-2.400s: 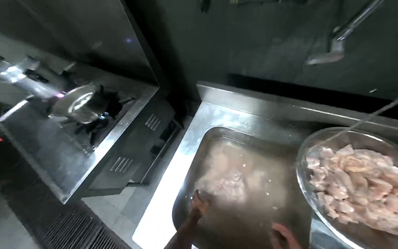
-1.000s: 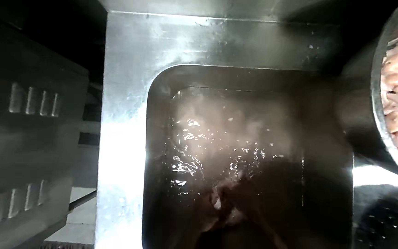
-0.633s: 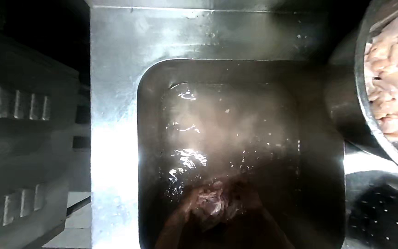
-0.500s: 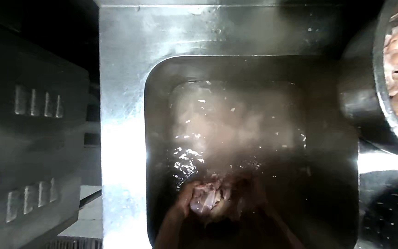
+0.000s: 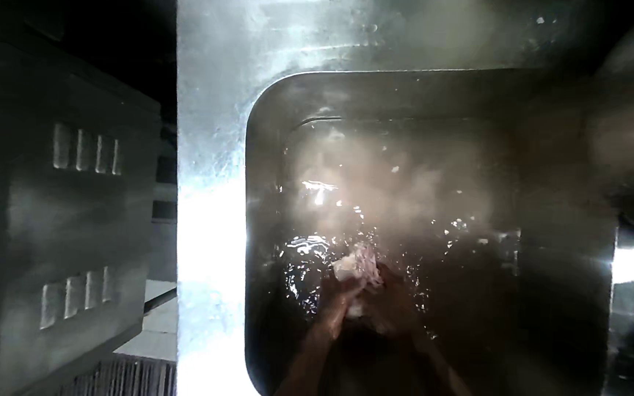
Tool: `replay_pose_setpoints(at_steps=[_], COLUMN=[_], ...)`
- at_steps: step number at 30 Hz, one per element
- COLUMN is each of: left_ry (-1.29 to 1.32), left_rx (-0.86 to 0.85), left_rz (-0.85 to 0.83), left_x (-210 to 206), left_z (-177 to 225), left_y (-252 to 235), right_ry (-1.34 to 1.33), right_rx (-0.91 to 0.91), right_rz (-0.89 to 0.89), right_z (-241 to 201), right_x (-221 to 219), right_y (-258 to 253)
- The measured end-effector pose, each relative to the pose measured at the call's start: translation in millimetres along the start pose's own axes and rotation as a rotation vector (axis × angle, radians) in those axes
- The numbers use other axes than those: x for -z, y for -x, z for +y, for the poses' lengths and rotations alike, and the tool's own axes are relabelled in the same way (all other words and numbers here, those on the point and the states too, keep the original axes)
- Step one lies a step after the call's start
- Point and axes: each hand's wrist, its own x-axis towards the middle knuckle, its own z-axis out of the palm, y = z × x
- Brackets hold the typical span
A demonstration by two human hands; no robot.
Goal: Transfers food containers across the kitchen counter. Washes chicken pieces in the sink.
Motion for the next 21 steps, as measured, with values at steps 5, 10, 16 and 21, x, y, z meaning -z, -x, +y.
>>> replay_pose_setpoints(at_steps=[5, 10, 16, 21], left_ry=[-0.183, -0.273, -0.451, -0.41], left_rx=[-0.036, -0.144, -0.159, -0.134], left_rz=[0.113, 0.244, 0.282, 0.36], left_x=[-23.0, -31.0, -43.4, -49.8], left_z=[-8.3, -8.3, -5.2, 3.7], left_y=[-13.7, -21.5, -17.5, -20.2], right_ry=[0.023, -0.021, -0.124, -0.255], right_rx=[0.058, 0.051, -0.085, -0.087], right_rz=[-0.085, -0.037, -0.04, 0.032], right_z=[8.2, 9.4, 18.1, 20.6], right_x=[17.9, 19.2, 25.9, 31.7], right_y=[-5.3, -4.1, -9.6, -14.5])
